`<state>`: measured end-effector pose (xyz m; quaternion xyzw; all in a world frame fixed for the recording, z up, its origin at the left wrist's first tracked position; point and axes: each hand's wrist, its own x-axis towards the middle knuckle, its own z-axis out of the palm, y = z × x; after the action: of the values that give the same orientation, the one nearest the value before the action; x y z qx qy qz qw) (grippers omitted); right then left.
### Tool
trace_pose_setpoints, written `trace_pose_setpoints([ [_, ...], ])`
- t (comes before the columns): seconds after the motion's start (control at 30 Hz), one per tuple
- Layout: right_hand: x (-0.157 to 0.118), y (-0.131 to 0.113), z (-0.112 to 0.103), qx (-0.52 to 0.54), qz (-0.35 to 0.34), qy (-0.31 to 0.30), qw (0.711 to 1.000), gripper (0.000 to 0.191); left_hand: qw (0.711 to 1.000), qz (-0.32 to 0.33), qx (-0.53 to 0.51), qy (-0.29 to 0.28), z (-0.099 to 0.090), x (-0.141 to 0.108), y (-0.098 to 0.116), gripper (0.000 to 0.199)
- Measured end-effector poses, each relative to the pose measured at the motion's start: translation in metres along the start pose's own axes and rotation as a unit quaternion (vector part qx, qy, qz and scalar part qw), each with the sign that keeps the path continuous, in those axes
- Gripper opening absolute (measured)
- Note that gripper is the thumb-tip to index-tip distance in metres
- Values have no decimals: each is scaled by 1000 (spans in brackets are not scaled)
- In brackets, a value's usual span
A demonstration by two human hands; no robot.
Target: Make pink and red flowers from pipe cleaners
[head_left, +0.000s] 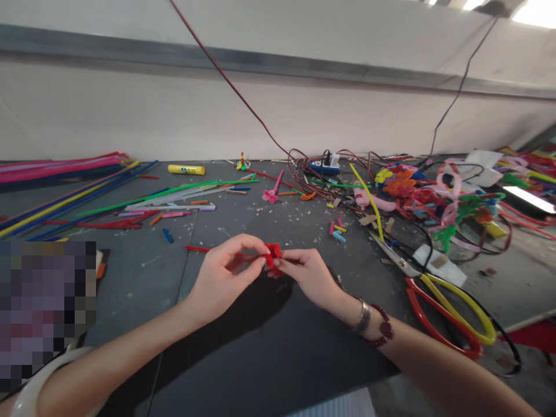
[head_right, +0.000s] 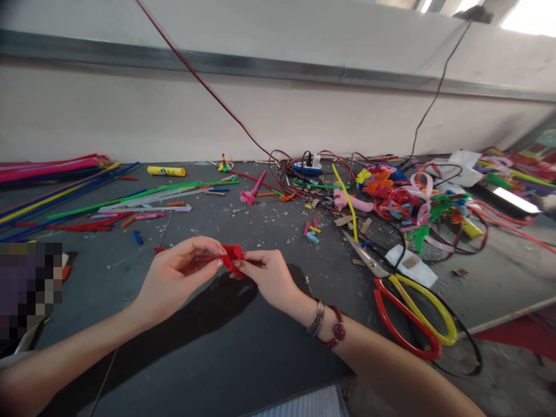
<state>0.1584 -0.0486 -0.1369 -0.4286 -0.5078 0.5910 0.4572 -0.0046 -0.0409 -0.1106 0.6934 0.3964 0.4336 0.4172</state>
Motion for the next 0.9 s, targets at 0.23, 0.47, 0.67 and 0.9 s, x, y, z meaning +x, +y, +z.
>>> trace_pose_setpoints([
  [0.23, -3, -3, 0, -14, -33, -30, 999, 17, 996, 73, 55, 10, -5, 2, -2, 7],
  [0.47, -4, -1, 2, -18, -22, -28, 999, 20, 991, 103, 85, 15, -4, 0, 0, 9],
  [0.67, -3, -2, 0, -46, -39, -9, 998, 18, 983, 127, 129, -7, -7, 3, 3, 10],
  [0.9, -4, -4, 0, -67, -53, 0, 996, 19, 988, 43, 151, -2, -9, 5, 12, 7],
])
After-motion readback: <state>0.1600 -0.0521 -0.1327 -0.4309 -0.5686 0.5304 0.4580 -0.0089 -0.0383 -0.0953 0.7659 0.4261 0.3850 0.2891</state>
